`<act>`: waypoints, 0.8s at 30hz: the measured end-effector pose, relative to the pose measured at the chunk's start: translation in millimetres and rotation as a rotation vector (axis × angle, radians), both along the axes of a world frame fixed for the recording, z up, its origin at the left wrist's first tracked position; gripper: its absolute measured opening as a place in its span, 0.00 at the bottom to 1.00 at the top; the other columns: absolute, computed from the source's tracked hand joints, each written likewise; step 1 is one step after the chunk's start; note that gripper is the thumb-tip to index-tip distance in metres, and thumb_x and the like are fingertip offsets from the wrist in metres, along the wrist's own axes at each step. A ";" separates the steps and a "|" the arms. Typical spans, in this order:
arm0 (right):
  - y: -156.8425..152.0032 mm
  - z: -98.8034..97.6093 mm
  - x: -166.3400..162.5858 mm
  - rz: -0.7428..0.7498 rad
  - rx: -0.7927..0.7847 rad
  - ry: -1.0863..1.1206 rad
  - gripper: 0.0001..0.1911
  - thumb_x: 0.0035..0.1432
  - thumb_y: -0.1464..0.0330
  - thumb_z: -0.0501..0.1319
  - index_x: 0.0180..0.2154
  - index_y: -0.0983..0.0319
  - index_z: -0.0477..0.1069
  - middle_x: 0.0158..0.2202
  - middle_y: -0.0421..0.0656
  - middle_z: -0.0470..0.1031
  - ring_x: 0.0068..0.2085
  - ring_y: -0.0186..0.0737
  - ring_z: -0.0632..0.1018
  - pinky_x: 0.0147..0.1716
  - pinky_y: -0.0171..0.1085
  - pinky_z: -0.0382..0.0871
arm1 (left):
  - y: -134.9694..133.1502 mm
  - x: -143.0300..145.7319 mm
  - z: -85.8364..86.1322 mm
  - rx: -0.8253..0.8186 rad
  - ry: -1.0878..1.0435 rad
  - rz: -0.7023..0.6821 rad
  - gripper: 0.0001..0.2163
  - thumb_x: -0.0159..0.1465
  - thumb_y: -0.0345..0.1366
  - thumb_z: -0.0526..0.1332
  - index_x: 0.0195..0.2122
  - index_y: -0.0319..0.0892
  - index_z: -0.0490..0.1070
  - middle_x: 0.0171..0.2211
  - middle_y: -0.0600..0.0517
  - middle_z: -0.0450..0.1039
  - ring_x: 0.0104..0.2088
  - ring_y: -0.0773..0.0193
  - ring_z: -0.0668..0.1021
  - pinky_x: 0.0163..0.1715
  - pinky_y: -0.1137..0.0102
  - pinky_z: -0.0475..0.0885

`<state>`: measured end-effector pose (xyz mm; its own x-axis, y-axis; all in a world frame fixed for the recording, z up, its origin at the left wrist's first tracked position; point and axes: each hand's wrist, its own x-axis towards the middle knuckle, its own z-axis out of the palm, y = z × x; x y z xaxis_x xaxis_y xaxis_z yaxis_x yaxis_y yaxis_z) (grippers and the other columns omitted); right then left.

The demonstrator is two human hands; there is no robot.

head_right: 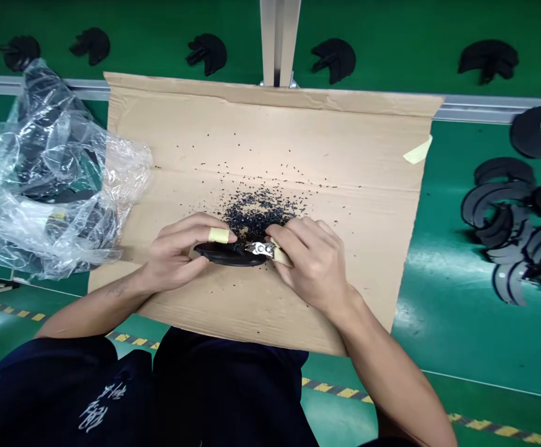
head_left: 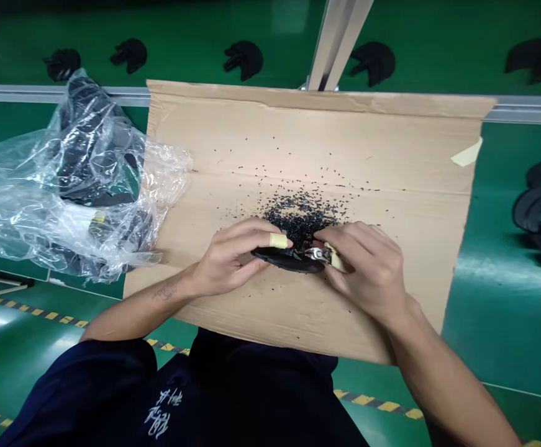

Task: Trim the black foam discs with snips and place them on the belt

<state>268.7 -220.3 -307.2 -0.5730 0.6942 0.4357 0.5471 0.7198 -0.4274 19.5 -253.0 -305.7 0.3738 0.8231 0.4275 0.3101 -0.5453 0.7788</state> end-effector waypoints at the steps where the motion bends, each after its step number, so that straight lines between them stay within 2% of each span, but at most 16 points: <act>1: -0.8 -1.2 -0.7 0.009 0.007 -0.021 0.08 0.63 0.77 0.59 0.43 0.62 0.74 0.33 0.46 0.80 0.33 0.41 0.78 0.32 0.40 0.68 | -0.3 0.4 0.6 -0.007 -0.006 -0.006 0.13 0.68 0.26 0.62 0.52 0.39 0.75 0.44 0.45 0.78 0.47 0.64 0.81 0.46 0.69 0.79; 7: -5.2 -2.4 -2.4 0.040 -0.019 -0.040 0.07 0.66 0.70 0.61 0.45 0.62 0.73 0.35 0.47 0.80 0.34 0.42 0.78 0.34 0.40 0.66 | -2.9 2.6 1.6 -0.003 -0.006 -0.024 0.12 0.67 0.24 0.63 0.51 0.39 0.76 0.44 0.45 0.79 0.47 0.64 0.81 0.47 0.70 0.79; 16: -7.1 -3.6 -3.9 0.038 0.004 -0.041 0.08 0.66 0.70 0.61 0.46 0.63 0.74 0.34 0.47 0.79 0.34 0.42 0.78 0.33 0.40 0.68 | -4.6 7.2 0.6 -0.017 -0.053 -0.022 0.12 0.67 0.24 0.63 0.50 0.42 0.76 0.42 0.47 0.79 0.44 0.65 0.82 0.43 0.71 0.80; 24: -11.1 4.1 -7.7 -0.032 0.163 -0.144 0.07 0.67 0.69 0.62 0.44 0.64 0.76 0.27 0.43 0.76 0.29 0.39 0.74 0.30 0.39 0.64 | -7.8 7.7 -2.3 0.010 -0.062 0.008 0.14 0.67 0.26 0.64 0.52 0.44 0.78 0.41 0.47 0.80 0.42 0.66 0.82 0.40 0.72 0.80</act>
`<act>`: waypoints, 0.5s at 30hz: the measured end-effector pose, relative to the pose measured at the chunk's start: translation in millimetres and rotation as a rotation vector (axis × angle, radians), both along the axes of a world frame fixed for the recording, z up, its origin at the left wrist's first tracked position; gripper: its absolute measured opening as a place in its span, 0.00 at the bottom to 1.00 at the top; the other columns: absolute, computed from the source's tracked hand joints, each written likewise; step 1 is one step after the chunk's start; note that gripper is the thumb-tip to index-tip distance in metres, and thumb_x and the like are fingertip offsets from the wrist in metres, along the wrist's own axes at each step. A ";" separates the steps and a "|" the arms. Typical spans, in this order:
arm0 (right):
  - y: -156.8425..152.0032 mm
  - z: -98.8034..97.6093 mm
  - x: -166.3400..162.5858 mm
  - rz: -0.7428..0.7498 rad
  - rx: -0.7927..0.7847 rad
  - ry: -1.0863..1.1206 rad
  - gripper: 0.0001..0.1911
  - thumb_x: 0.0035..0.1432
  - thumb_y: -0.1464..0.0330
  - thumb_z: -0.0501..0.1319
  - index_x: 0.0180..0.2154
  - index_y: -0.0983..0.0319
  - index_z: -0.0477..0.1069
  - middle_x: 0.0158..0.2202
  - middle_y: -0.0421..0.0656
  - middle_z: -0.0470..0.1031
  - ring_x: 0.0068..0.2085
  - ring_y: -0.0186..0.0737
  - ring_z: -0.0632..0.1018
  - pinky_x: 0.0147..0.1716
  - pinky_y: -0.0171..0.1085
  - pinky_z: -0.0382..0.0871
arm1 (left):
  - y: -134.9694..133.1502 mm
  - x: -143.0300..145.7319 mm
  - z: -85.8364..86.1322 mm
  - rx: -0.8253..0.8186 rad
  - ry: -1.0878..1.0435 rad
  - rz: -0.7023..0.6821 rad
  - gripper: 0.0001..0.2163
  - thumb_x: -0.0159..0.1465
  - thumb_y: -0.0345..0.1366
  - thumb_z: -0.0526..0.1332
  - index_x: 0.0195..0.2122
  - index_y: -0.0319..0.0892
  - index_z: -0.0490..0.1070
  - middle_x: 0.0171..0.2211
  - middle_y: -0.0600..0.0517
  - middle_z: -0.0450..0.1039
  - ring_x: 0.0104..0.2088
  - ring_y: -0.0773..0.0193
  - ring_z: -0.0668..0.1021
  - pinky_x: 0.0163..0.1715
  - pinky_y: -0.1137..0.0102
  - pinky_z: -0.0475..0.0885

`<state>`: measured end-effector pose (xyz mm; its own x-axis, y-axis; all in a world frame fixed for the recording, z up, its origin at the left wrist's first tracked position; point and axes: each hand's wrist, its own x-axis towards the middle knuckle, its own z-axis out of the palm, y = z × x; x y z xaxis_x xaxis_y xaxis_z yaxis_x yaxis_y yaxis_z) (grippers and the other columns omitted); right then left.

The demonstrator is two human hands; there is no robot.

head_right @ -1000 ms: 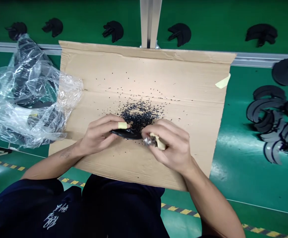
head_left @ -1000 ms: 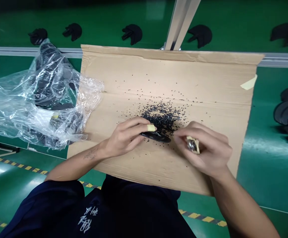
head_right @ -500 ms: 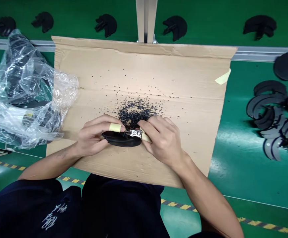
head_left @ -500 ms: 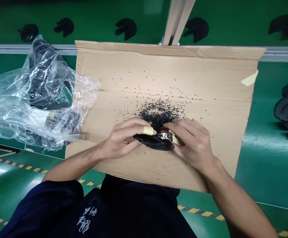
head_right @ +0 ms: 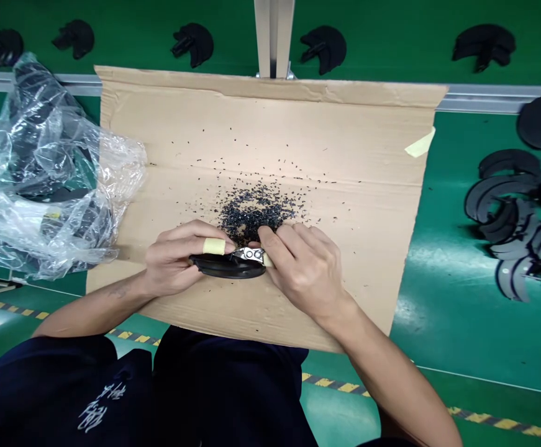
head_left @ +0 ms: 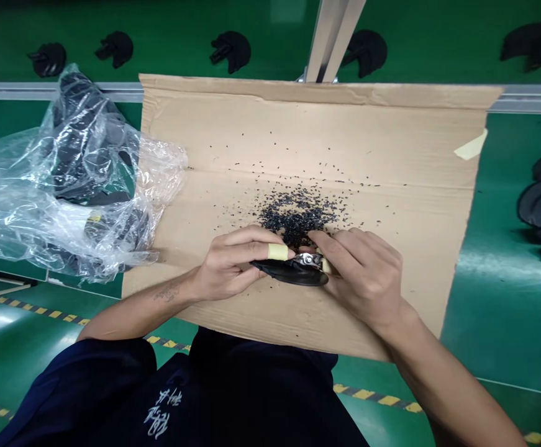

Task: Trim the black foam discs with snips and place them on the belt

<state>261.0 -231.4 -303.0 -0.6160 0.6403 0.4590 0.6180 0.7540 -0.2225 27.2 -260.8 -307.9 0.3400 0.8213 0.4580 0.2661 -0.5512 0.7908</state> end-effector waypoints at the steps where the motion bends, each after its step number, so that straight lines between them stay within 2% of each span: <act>1: -0.5 1.3 -0.5 -0.003 0.018 -0.007 0.06 0.67 0.70 0.62 0.43 0.65 0.76 0.26 0.42 0.76 0.28 0.38 0.73 0.29 0.39 0.63 | -0.5 -0.1 -0.1 0.005 -0.001 -0.001 0.15 0.67 0.25 0.64 0.52 0.44 0.78 0.41 0.47 0.80 0.42 0.67 0.83 0.40 0.73 0.80; 5: -2.5 3.3 -2.1 -0.010 0.036 -0.024 0.04 0.66 0.71 0.63 0.40 0.65 0.76 0.23 0.39 0.73 0.24 0.35 0.69 0.26 0.39 0.61 | -1.6 0.1 -0.7 0.041 -0.011 -0.013 0.17 0.66 0.24 0.65 0.54 0.45 0.77 0.41 0.48 0.81 0.41 0.67 0.83 0.40 0.74 0.80; 11: -1.3 -0.2 -0.5 0.016 -0.124 0.091 0.05 0.68 0.71 0.61 0.39 0.62 0.76 0.26 0.41 0.77 0.27 0.35 0.75 0.30 0.37 0.67 | -1.2 1.1 2.8 0.053 -0.003 0.010 0.16 0.66 0.26 0.66 0.54 0.43 0.77 0.42 0.47 0.80 0.40 0.68 0.82 0.39 0.75 0.79; 15: 2.0 -1.2 3.3 -0.037 -0.089 0.068 0.06 0.67 0.71 0.60 0.39 0.62 0.76 0.28 0.43 0.79 0.29 0.38 0.76 0.30 0.38 0.67 | 0.0 1.0 4.2 0.094 -0.008 0.013 0.17 0.65 0.28 0.67 0.55 0.43 0.77 0.40 0.47 0.79 0.39 0.68 0.81 0.36 0.74 0.78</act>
